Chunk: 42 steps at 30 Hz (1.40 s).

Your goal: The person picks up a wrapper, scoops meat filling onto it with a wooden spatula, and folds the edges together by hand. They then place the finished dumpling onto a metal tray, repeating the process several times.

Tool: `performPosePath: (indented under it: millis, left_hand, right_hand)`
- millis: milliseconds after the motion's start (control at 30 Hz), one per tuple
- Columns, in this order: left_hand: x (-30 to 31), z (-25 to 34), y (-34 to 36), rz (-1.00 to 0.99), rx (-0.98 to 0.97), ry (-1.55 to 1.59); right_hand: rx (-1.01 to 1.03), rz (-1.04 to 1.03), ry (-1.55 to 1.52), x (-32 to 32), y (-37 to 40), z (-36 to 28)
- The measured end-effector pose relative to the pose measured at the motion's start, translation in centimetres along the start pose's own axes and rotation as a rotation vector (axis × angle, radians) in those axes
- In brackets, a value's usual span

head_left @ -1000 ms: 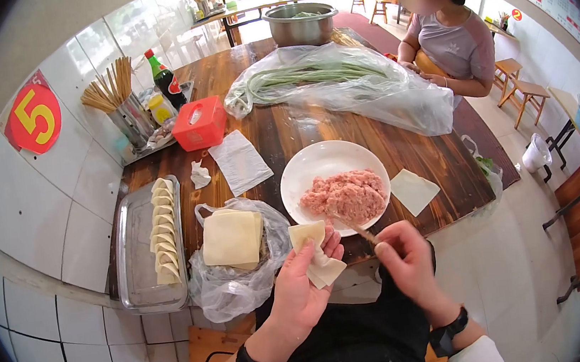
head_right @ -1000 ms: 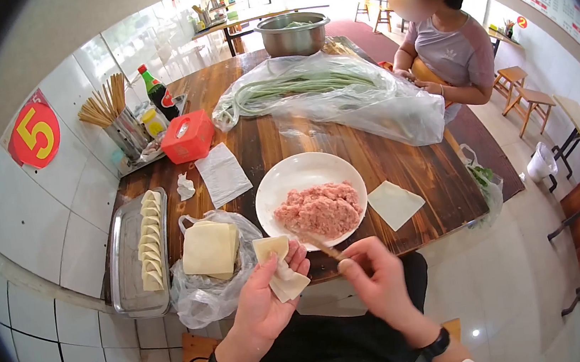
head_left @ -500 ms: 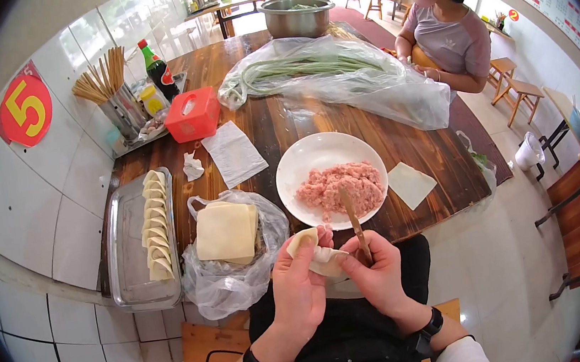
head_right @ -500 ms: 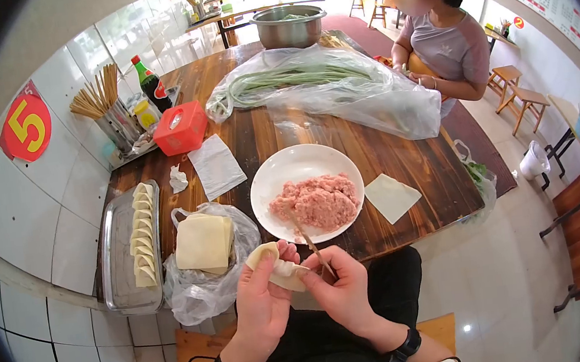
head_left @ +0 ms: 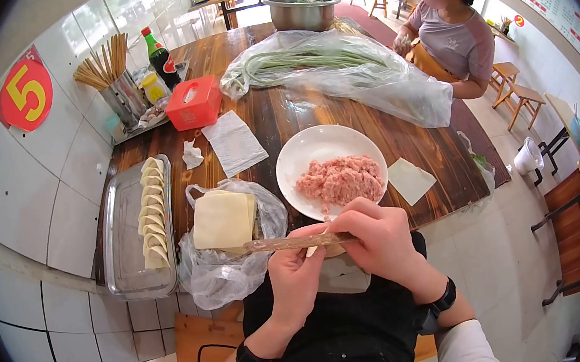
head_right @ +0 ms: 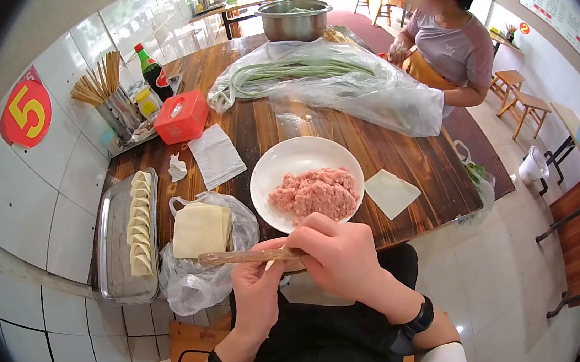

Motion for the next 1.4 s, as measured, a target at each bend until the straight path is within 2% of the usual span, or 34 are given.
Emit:
performPosePath:
  millis: [67,133,300,400,500,600,633,667,733,800,867,900,933,1033,1067,1133,1167,1233,1400]
  left_hand:
    - [0.0,0.1,-0.1,-0.024,-0.026,-0.068]
    - [0.3,-0.3,-0.1,-0.024,-0.027,-0.088]
    - [0.3,-0.5,-0.2,-0.065,-0.051,-0.086]
    - [0.0,-1.1,0.5,-0.036,0.033,0.051]
    - [-0.1,-2.0,1.4,-0.008,0.224,0.352]
    - [0.5,-2.7,2.4,0.017,0.223,0.344]
    - [0.7,-2.2,2.7,0.021,0.213,0.345]
    - [0.8,-1.4,3.1,-0.004,0.177,0.37]
    - [1.9,0.0,4.0,-0.001,0.118,0.275]
    - [3.4,2.3,5.1,0.005,0.103,0.254]
    - [5.5,5.5,5.9,0.019,0.008,0.12]
    - [7.1,7.3,6.0,0.009,-0.054,0.038]
    - [8.7,9.0,6.2,0.074,-0.058,0.112]
    - [14.4,13.2,4.9,0.223,-0.313,-0.481]
    - [16.3,14.0,4.3,0.221,-0.312,-0.486]
    - [18.8,15.3,2.9,0.174,-0.453,-1.133]
    - [19.8,15.3,2.4,0.172,-0.453,-1.134]
    - [20.7,15.3,1.6,0.113,-0.608,-1.438]
    - [21.4,14.5,-0.1,0.041,-0.686,-1.613]
  right_hand:
    - [-0.001,-0.005,-0.004,-0.1,-0.2,0.0]
    - [-0.062,0.073,-0.021,0.0,-0.6,-0.4]
    - [-0.049,0.026,0.003,-0.2,0.2,0.1]
    - [-0.131,0.014,-0.036,-0.1,0.5,0.0]
    - [-0.253,0.042,-0.149,0.0,0.8,-0.3]
    - [-0.346,0.06,-0.242,-0.6,1.5,-0.5]
    - [-0.4,0.07,-0.288,-1.0,2.1,-0.5]
    - [-0.593,0.118,-0.456,-1.9,3.3,-0.3]
    - [-0.686,0.005,-0.564,-1.4,3.0,-2.0]
    - [-0.646,-0.038,-0.676,-1.0,2.9,-3.1]
    - [-0.633,-0.062,-0.721,-0.8,3.1,-3.5]
    - [-0.677,-0.024,-0.747,-0.7,3.4,-3.2]
    - [-0.72,0.015,-0.772,-0.7,3.7,-2.8]
    - [-0.792,0.08,-0.687,-0.3,4.4,-1.1]
    - [-0.832,0.084,-0.694,-0.2,4.9,-0.5]
    - [-0.831,0.091,-0.658,-0.1,5.7,0.3]
    - [-0.844,0.086,-0.634,0.0,6.0,0.5]
    - [-0.862,0.086,-0.592,0.0,6.5,0.7]
    - [-0.876,0.067,-0.562,-0.1,6.9,1.0]
Point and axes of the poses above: each hand's wrist, its own y-axis away from the middle knuckle, its own x-axis out of the back of the hand, z = x × y, the point moved 3 cm from there along -y, towards the middle knuckle, and after that the axes turned 9 degrees about z, right-handed, at the moved point
